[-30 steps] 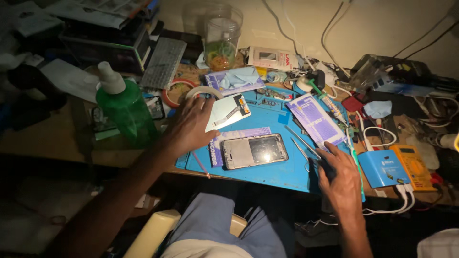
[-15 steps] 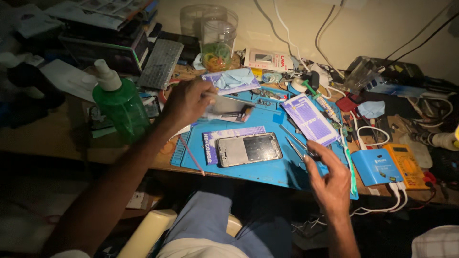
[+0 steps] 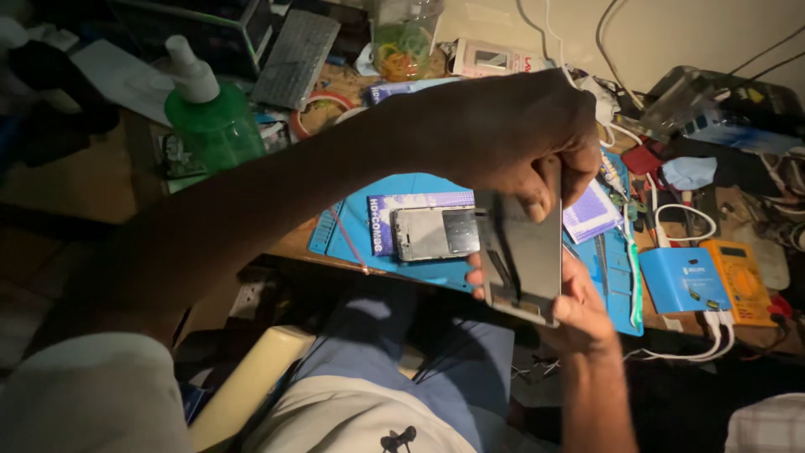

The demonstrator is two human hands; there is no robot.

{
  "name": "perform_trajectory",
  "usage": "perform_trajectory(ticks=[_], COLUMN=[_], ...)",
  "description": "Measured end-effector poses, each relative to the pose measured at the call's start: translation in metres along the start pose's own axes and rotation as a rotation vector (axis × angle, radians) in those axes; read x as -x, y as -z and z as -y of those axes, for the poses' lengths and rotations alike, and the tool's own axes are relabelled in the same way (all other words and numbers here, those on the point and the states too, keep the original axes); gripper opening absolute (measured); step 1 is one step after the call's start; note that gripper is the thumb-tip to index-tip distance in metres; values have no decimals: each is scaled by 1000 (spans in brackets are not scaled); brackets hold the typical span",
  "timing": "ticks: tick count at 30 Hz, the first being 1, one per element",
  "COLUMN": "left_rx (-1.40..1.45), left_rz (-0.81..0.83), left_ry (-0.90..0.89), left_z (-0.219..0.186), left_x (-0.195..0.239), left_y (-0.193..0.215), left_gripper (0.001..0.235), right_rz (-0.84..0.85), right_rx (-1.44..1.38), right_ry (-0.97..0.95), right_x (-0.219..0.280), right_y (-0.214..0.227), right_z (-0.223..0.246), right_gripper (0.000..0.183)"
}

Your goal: The person removes a battery from a smartphone, tests another phone, then reassembles the first phone by placing the battery back and closing the case. They handle a battery, two smartphones, and a screwdriver on a cluttered workbench.

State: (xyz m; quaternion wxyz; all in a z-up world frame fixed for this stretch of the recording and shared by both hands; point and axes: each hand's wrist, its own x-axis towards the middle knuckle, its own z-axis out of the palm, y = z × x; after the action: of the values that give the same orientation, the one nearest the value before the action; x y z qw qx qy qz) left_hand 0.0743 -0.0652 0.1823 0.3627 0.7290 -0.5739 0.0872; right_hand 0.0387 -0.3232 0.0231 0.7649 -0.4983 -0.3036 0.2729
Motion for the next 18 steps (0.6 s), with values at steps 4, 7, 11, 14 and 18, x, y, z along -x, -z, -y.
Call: perform_trajectory(ticks=[4, 7, 11, 14, 18], left_rx=[-130, 127, 213, -33, -413], left_rz=[186, 101, -168, -64, 159], left_ry=[273, 344, 499, 665, 694], left_z=[13, 39, 74, 77, 61], left_x=[-6, 8, 36, 56, 80], left_y=[2, 6, -4, -27, -75], left_gripper=[28, 29, 24, 32, 80], right_rz=[-41, -76, -95, -167, -401], right_rx=[-186, -264, -502, -806, -813], right_ry=[74, 115, 243, 413, 504], right_x=[14, 14, 27, 39, 58], right_y=[-12, -9, -1, -1, -13], right_z=[-22, -42, -72, -86, -94], right_gripper=[106, 108, 94, 84, 81])
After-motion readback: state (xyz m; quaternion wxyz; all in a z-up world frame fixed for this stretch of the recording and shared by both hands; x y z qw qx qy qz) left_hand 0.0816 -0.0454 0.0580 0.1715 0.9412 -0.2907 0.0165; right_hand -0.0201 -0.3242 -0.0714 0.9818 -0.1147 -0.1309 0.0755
